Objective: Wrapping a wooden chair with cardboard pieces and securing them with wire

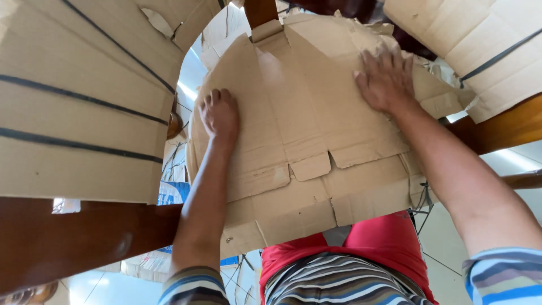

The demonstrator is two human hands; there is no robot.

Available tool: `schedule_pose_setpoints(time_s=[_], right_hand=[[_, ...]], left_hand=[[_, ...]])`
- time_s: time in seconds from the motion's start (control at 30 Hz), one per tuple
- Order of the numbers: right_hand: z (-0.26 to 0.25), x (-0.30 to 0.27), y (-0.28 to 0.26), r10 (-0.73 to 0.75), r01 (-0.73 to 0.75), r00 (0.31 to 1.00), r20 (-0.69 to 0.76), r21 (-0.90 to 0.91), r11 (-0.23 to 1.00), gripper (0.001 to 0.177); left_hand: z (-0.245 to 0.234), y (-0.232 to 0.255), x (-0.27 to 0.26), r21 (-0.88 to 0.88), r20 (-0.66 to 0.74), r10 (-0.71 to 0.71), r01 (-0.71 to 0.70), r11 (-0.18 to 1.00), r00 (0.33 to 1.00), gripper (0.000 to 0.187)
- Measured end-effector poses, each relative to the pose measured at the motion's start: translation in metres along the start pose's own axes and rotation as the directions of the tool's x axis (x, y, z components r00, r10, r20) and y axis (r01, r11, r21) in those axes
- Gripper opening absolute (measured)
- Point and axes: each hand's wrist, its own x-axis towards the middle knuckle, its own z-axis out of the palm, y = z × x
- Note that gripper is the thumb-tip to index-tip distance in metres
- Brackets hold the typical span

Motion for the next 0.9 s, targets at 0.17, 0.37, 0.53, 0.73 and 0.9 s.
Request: schedule_pose_setpoints(time_s=[0.17, 0.37, 0.53, 0.73, 0.9], right_hand=[[-0.001, -0.042, 0.001, 0.024, -0.003, 0.974, 0.225, -0.090, 0.996, 0.083], [-0.026, -0.106, -0.010, -0.009, 0.016, 0.942, 0.336, -0.020, 1.000, 0.089], [-0.026, -0.155, -0.009, -0.030, 0.037, 0.951, 0.307, -0.017, 0.999, 0.084], [-0.015, -0.155, -0.007, -0.065, 0.059, 0.988, 0.138, 0.050, 0.997, 0.082], [-0.013, -0.136, -0.003, -0.021, 0.010, 0.986, 0.164, 0.068, 0.998, 0.081]], left_hand=[[-0.142, 0.075, -0.020, -0.133, 0.658, -0.138, 0.294, 0.946, 0.740, 0.077], [-0.232, 0.089, -0.078, -0.281, 0.792, 0.016, 0.341, 0.897, 0.610, 0.083], [-0.265, 0.098, -0.105, -0.277, 0.759, 0.033, 0.277, 0.920, 0.650, 0.088], [-0.234, 0.095, -0.109, -0.324, 0.667, 0.045, 0.235, 0.916, 0.743, 0.085], [-0.232, 0.104, -0.084, -0.259, 0.782, 0.004, 0.320, 0.911, 0.623, 0.087]])
